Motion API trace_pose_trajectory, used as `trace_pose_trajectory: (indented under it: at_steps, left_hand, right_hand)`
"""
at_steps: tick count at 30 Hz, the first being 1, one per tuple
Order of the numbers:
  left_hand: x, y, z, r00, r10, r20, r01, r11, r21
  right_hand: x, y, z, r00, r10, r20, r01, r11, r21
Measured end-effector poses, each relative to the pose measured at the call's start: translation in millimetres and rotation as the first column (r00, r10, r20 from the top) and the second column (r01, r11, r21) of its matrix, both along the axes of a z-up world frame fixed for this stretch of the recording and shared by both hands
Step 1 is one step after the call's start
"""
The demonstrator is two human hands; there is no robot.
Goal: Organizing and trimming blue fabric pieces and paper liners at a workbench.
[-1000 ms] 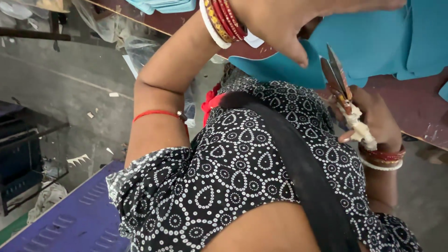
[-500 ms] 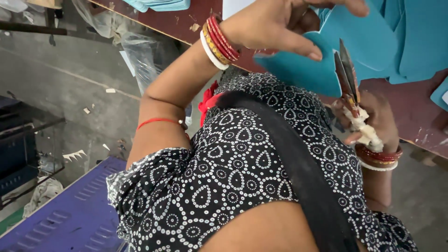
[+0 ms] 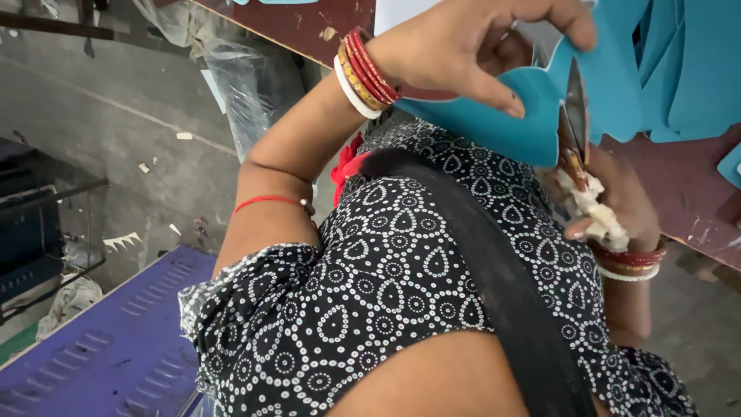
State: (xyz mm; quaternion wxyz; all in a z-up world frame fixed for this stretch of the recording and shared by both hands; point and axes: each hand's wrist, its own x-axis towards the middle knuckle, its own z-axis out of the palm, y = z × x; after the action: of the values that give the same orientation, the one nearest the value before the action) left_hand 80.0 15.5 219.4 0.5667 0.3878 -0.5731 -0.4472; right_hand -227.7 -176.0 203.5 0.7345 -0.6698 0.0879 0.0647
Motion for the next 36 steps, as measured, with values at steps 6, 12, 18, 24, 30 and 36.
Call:
trace_pose_trajectory:
  at_steps: [6, 12, 18, 24, 30, 36]
  left_hand:
    - [-5.8, -4.8, 4.7, 0.987, 0.024, 0.159, -0.019, 0.999, -0.033]
    - [-5.5, -5.2, -9.1, 0.977, 0.043, 0.210, -0.023, 0.995, -0.095]
    - [-1.5, -8.1, -13.2, 0.972, 0.042, 0.231, -0.011, 0.991, -0.132]
    - [-3.0, -7.9, -5.8, 0.980, 0.004, 0.200, -0.006, 1.000, 0.009]
    - [-6.8, 0.1, -4.6, 0.948, 0.080, 0.308, -0.024, 0.983, -0.181]
    - [-6.8, 3.5, -4.1, 0.995, -0.089, 0.036, 0.091, 0.994, -0.057]
  right_hand:
    - [16.5, -4.0, -9.4, 0.987, 0.136, 0.082, -0.146, 0.980, 0.133]
    - [26.6, -4.4, -2.3, 0.982, 0.179, 0.061, -0.179, 0.984, -0.012]
    - [25.0, 2.9, 3.1, 0.992, 0.121, 0.041, -0.122, 0.992, 0.033]
    - [18.6, 4.8, 1.0, 0.996, 0.065, 0.061, -0.069, 0.995, 0.073]
    - [24.2, 1.5, 2.3, 0.990, 0.126, 0.067, -0.133, 0.985, 0.112]
    - [31.3, 4.2, 7.2, 0.976, 0.212, 0.059, -0.217, 0.971, 0.104]
